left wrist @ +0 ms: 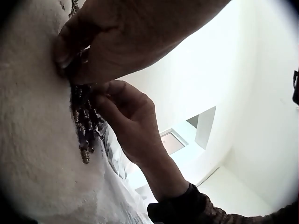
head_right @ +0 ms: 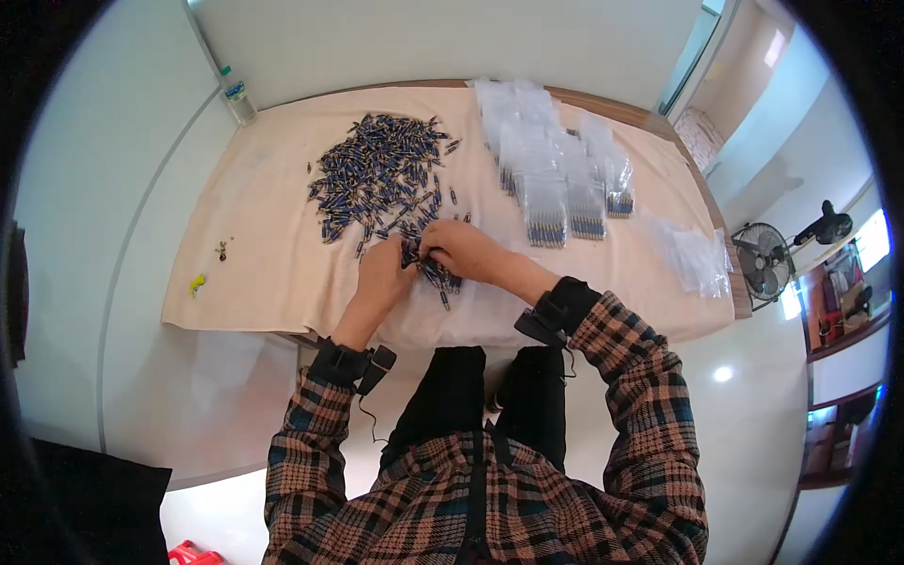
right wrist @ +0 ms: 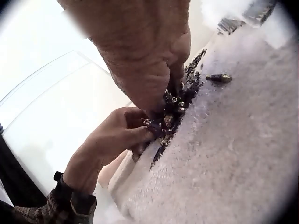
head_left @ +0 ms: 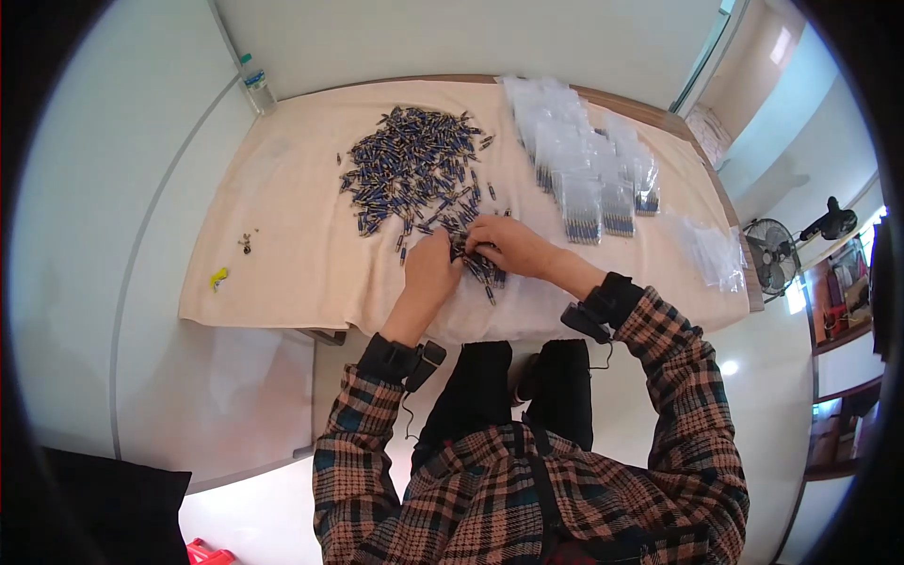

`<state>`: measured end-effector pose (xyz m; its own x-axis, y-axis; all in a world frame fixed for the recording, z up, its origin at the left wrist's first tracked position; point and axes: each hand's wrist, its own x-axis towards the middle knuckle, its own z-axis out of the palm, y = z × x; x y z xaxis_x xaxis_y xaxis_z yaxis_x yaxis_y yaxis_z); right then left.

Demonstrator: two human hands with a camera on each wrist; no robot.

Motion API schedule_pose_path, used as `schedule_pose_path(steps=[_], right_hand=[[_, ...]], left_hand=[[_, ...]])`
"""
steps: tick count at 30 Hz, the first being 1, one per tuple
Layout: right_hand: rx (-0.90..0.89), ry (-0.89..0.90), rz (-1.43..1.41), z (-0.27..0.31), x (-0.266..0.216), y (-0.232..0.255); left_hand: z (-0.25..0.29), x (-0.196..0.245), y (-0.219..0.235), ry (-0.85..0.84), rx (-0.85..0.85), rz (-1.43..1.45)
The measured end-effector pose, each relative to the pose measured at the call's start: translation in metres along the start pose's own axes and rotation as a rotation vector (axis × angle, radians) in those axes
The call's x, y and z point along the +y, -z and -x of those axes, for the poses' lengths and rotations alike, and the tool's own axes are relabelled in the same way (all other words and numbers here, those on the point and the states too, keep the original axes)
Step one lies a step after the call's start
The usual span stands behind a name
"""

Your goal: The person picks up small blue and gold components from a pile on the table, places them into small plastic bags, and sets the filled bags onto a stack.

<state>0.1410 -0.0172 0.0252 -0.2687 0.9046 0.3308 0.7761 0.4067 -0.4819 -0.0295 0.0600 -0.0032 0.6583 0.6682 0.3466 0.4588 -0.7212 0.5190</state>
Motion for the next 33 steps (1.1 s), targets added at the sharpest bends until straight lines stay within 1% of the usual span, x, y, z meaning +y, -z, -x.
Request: schedule_pose_path(steps=[1,4,6,8,9,10,12,13,14,16,17,18,21,22,24,25,26,28,29,30,32,33], right_hand=[[0.024,-0.018,-0.065,0.005,-0.002,0.0],[0.07,0.0,-0.119,0.018,-0.008,0.006],[0.1,0.007,-0.147,0.027,-0.012,0.011],[0.144,-0.126,-0.279,0.035,-0.017,0.022],[0.165,-0.194,-0.343,0.038,-0.018,0.026],[0.173,-0.198,-0.342,0.041,-0.017,0.026],[0.214,-0.092,-0.169,0.045,-0.009,0.019],[0.233,-0.037,-0.081,0.044,-0.009,0.019],[0.235,-0.04,-0.08,0.043,-0.01,0.018],[0.165,-0.052,0.025,0.038,-0.012,0.013],[0.131,-0.056,0.079,0.035,-0.013,0.01],[0.133,-0.052,0.082,0.03,-0.013,0.011],[0.037,-0.146,-0.01,0.02,-0.012,0.008],[0.035,-0.14,-0.006,0.018,-0.011,0.006],[0.147,-0.199,-0.001,0.017,-0.007,-0.004],[0.206,-0.236,-0.004,0.018,-0.004,-0.008],[0.205,-0.239,-0.003,0.015,-0.003,-0.007],[0.303,-0.177,-0.029,0.008,-0.002,-0.007],[0.35,-0.151,-0.043,0.006,-0.002,-0.006],[0.347,-0.165,-0.047,0.008,-0.001,-0.004],[0.312,-0.217,-0.024,0.004,-0.018,0.021],[0.295,-0.239,-0.008,0.003,-0.021,0.027]], left_hand=[[-0.001,-0.001,-0.002,-0.001,-0.002,-0.008],[-0.006,-0.003,-0.012,-0.144,0.054,0.011],[-0.01,-0.006,-0.014,-0.167,0.011,0.032],[-0.016,-0.007,-0.011,-0.206,-0.052,0.093],[-0.018,-0.008,-0.011,-0.213,-0.056,0.092],[-0.02,-0.009,-0.009,-0.142,-0.173,0.158],[-0.023,0.001,0.003,0.007,-0.411,0.283],[-0.023,0.009,0.007,0.002,-0.415,0.282],[-0.019,0.018,0.009,-0.007,-0.36,0.214],[-0.011,0.03,0.008,-0.014,-0.247,0.083],[-0.011,0.031,0.007,-0.012,-0.247,0.083],[-0.013,0.031,0.006,-0.025,-0.242,0.089],[-0.015,0.028,-0.001,-0.045,-0.23,0.108],[-0.014,0.026,-0.005,-0.067,-0.189,0.123],[-0.017,0.016,-0.014,-0.116,-0.102,0.151],[-0.02,0.01,-0.018,-0.117,-0.101,0.152],[-0.024,0.004,-0.023,-0.083,-0.112,0.273],[-0.03,-0.001,-0.027,-0.006,-0.143,0.517],[-0.033,0.0,-0.028,-0.002,-0.153,0.522],[-0.037,0.001,-0.029,-0.035,-0.144,0.608],[-0.043,0.012,-0.02,-0.103,-0.114,0.78],[-0.04,0.017,-0.014,-0.102,-0.117,0.785]])
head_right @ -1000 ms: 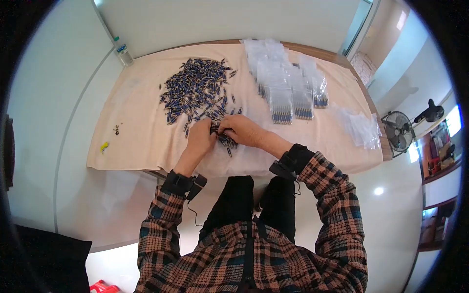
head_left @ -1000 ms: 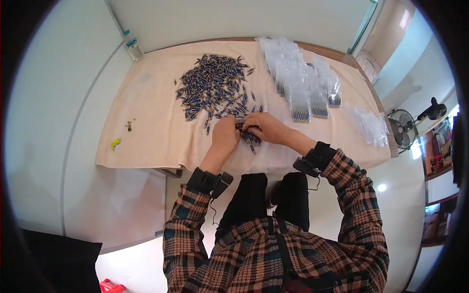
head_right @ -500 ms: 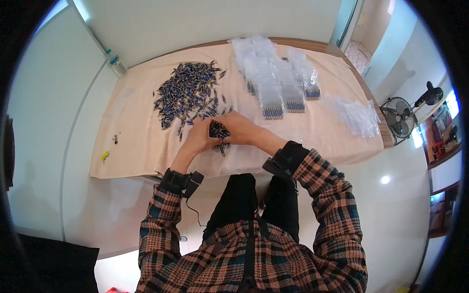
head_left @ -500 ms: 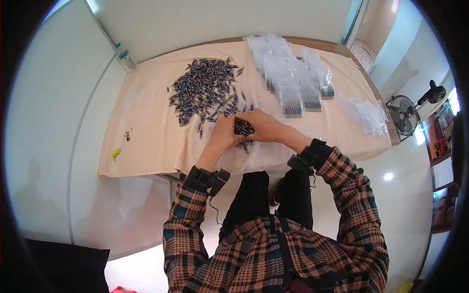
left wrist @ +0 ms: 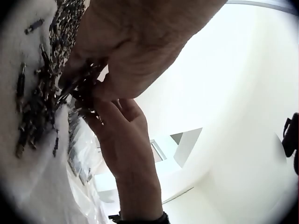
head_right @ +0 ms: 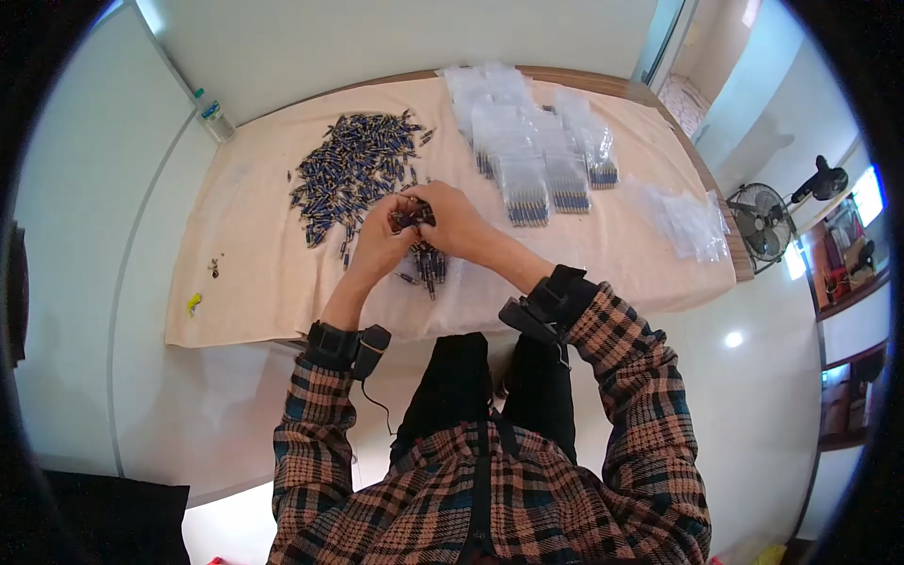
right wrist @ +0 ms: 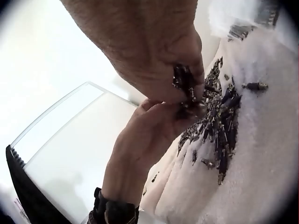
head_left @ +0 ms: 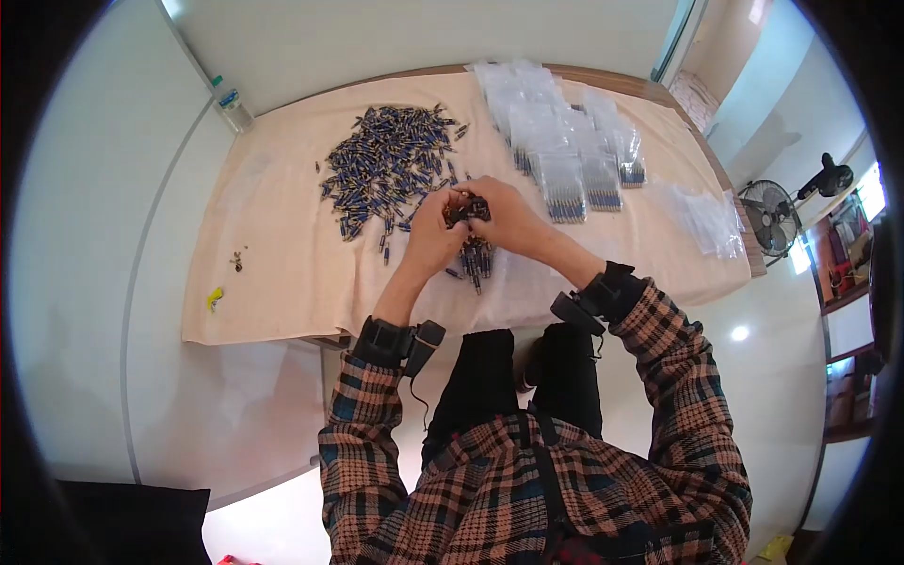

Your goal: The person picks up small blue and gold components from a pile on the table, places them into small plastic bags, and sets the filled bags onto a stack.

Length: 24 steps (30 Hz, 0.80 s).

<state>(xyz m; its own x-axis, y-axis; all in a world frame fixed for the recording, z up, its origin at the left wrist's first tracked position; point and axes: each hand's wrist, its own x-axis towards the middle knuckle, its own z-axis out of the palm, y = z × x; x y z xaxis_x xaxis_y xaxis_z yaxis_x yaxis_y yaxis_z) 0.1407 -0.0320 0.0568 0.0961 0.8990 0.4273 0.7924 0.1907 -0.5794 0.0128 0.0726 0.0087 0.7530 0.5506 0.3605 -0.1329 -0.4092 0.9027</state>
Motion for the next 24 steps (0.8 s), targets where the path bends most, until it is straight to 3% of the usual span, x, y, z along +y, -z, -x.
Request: schedule_pose_path(steps=[1,4,7,8,11,16,19,24], right_hand=[[-0.002,-0.004,0.005,0.002,0.003,0.0],[-0.03,-0.082,-0.381,0.01,0.011,0.003],[-0.093,-0.132,-0.319,0.017,0.014,0.017],[-0.123,-0.156,-0.287,0.02,0.016,0.021],[-0.035,-0.185,-0.26,0.029,0.024,0.026],[0.146,-0.217,-0.285,0.054,0.026,0.035],[0.186,-0.242,-0.308,0.078,0.019,0.039],[0.171,-0.246,-0.304,0.106,0.014,0.039]], left_hand=[[0.004,0.009,0.002,-0.029,0.005,-0.022],[0.012,0.025,0.012,-0.091,0.015,-0.068],[0.018,0.026,0.026,0.064,-0.108,-0.448],[0.018,0.022,0.025,0.063,-0.107,-0.449],[0.02,0.008,0.017,-0.143,-0.072,-0.581],[0.028,0.004,-0.024,-0.269,-0.017,-0.842],[0.038,0.005,-0.049,-0.367,-0.12,-0.984],[0.039,0.007,-0.05,-0.384,-0.302,-0.925]])
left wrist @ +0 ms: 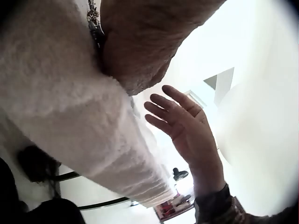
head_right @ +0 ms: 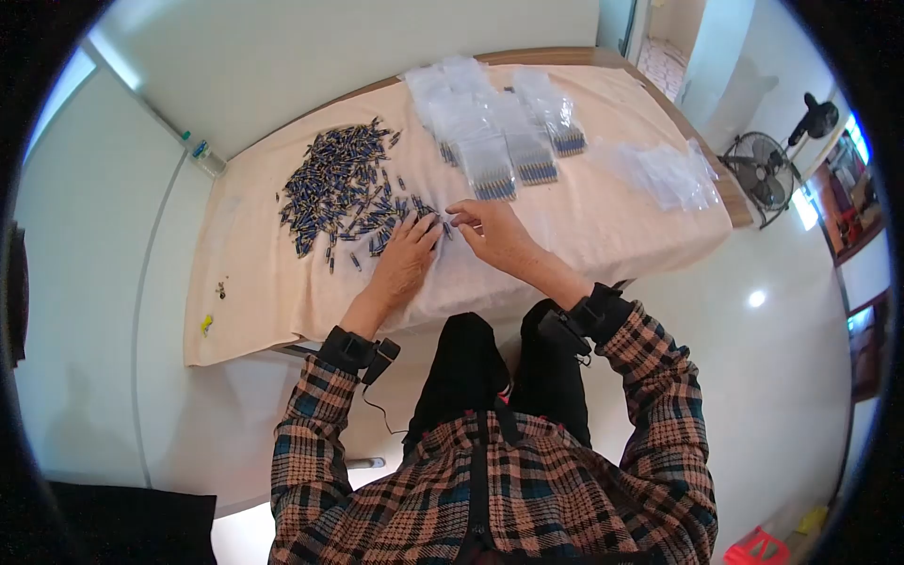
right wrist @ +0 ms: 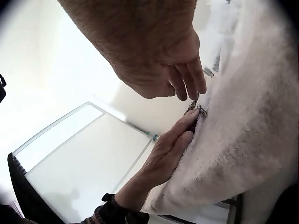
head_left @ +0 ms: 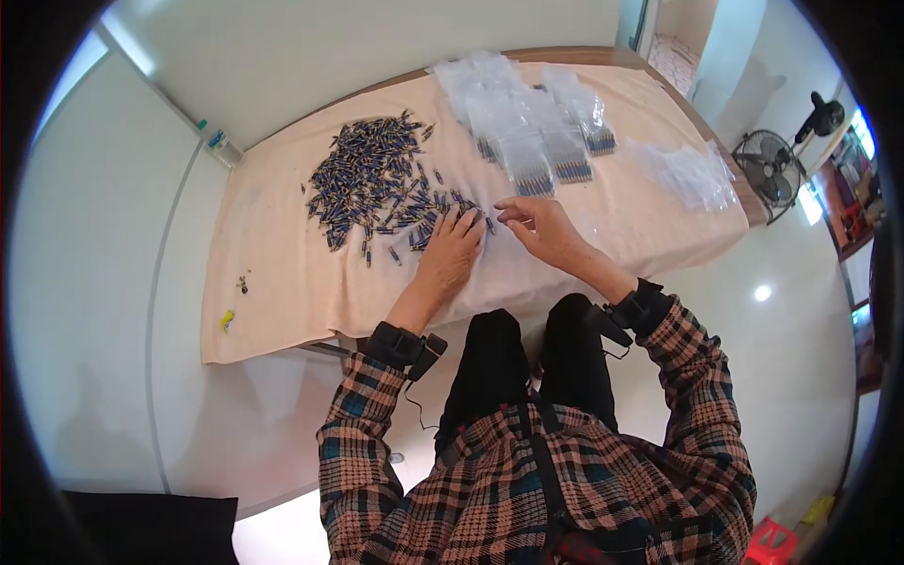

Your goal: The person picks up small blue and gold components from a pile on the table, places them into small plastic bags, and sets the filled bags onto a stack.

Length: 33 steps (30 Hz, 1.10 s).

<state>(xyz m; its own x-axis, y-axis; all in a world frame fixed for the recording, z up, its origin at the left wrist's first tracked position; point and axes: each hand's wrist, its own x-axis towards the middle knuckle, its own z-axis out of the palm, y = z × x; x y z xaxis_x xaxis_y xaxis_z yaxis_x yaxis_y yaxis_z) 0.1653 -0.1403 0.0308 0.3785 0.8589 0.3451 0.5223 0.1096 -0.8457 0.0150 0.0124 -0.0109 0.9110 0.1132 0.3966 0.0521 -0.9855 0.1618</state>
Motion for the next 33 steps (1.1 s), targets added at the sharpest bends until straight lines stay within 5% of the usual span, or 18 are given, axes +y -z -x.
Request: schedule_pose_path(steps=[8,17,24,28,31,33], right_hand=[[-0.008,0.05,0.184,0.018,0.007,0.004],[0.076,0.161,0.534,-0.01,0.022,-0.017],[-0.179,0.171,0.814,-0.023,0.026,-0.032],[-0.217,0.203,0.85,-0.025,0.023,-0.026],[-0.121,0.234,0.696,-0.023,0.013,-0.02],[-0.076,0.25,0.61,-0.015,0.004,-0.02]], left_hand=[[0.014,-0.023,0.029,-0.188,-0.179,-0.138],[0.013,-0.031,0.021,-0.022,-0.04,0.082],[0.016,-0.023,0.019,-0.071,-0.021,0.057],[0.013,-0.027,0.026,-0.077,0.024,0.173],[0.003,-0.042,0.023,0.137,0.209,0.514],[-0.009,-0.048,0.021,0.138,0.221,0.443]])
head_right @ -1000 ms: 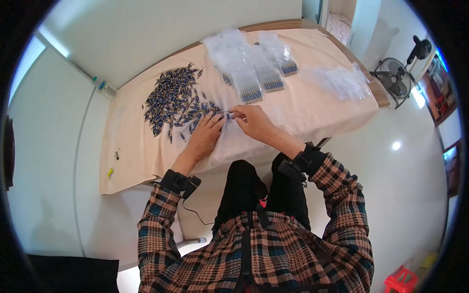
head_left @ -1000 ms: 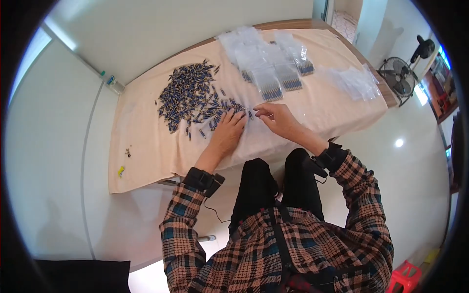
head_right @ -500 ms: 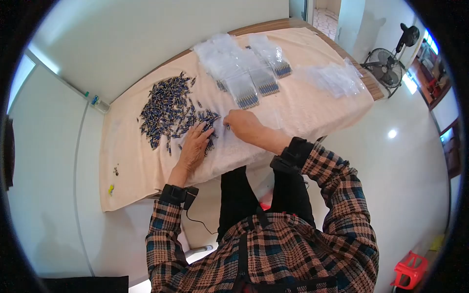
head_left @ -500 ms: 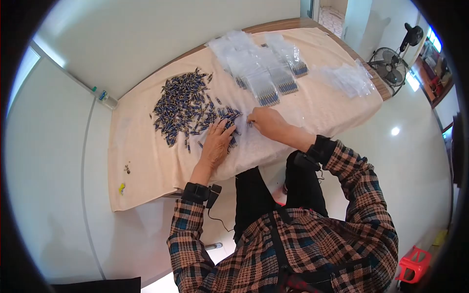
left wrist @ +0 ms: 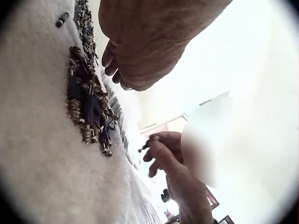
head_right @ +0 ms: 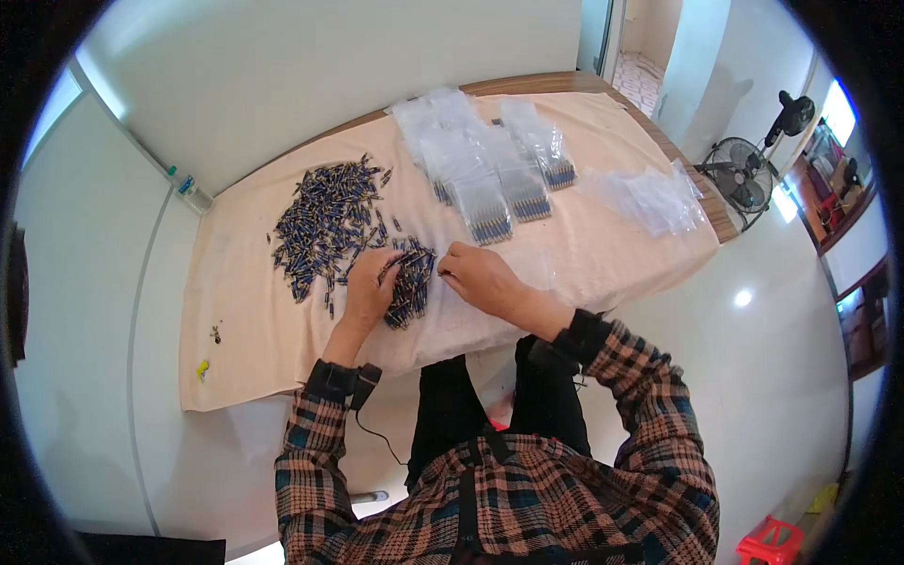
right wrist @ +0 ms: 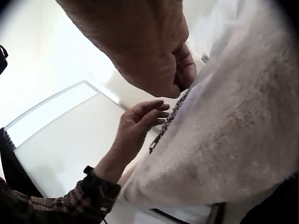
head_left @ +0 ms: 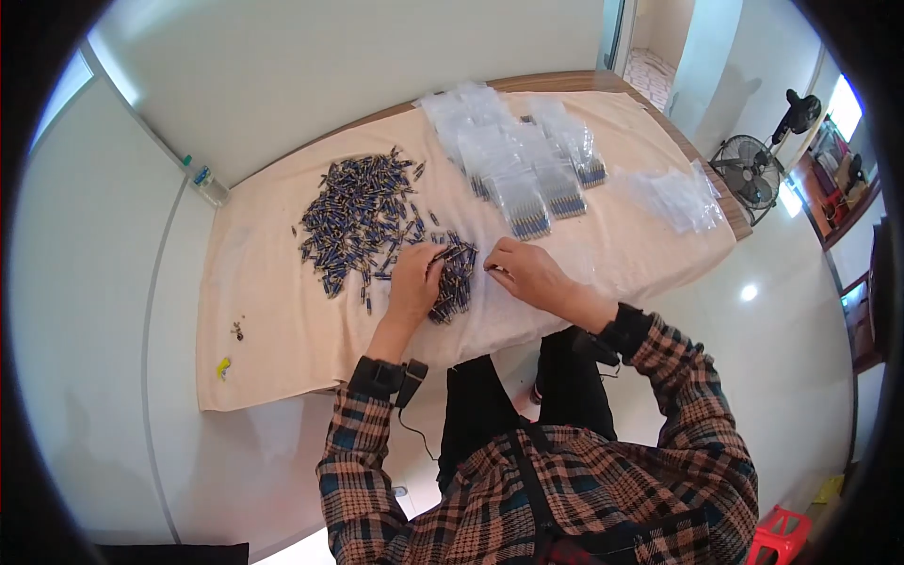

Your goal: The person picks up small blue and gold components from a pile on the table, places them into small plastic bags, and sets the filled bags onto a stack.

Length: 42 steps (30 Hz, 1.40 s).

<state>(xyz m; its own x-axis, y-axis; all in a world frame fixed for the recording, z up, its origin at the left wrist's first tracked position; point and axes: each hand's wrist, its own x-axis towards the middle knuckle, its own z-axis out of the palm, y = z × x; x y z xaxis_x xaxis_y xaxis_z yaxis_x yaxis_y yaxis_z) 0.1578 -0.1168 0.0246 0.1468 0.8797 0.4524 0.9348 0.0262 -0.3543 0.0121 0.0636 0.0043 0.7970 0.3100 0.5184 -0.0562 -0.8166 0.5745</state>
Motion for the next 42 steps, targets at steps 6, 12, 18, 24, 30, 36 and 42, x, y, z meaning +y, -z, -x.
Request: schedule_pose_path(steps=[6,12,18,24,30,36,42], right_hand=[[0.182,-0.247,-0.581,0.039,-0.042,0.009],[0.14,-0.382,-0.748,0.069,-0.045,0.004],[0.276,-0.379,-0.776,0.054,-0.032,-0.011],[0.268,-0.557,-1.029,0.025,-0.028,-0.011],[0.394,-0.574,-1.243,0.016,-0.024,-0.028],[0.331,-0.555,-1.093,0.02,-0.026,-0.018],[0.395,-0.471,-1.114,0.018,-0.035,-0.021]], left_hand=[[-0.032,-0.002,-0.033,-0.143,-0.076,-0.312],[-0.036,0.011,-0.031,-0.137,-0.233,-0.363],[-0.03,0.019,-0.011,-0.174,-0.161,-0.305],[-0.008,0.041,-0.008,0.261,-0.002,0.168],[-0.003,0.062,-0.01,0.465,-0.006,0.704],[0.006,0.067,-0.012,0.502,-0.017,0.759],[0.007,0.072,-0.008,0.468,-0.028,0.901]])
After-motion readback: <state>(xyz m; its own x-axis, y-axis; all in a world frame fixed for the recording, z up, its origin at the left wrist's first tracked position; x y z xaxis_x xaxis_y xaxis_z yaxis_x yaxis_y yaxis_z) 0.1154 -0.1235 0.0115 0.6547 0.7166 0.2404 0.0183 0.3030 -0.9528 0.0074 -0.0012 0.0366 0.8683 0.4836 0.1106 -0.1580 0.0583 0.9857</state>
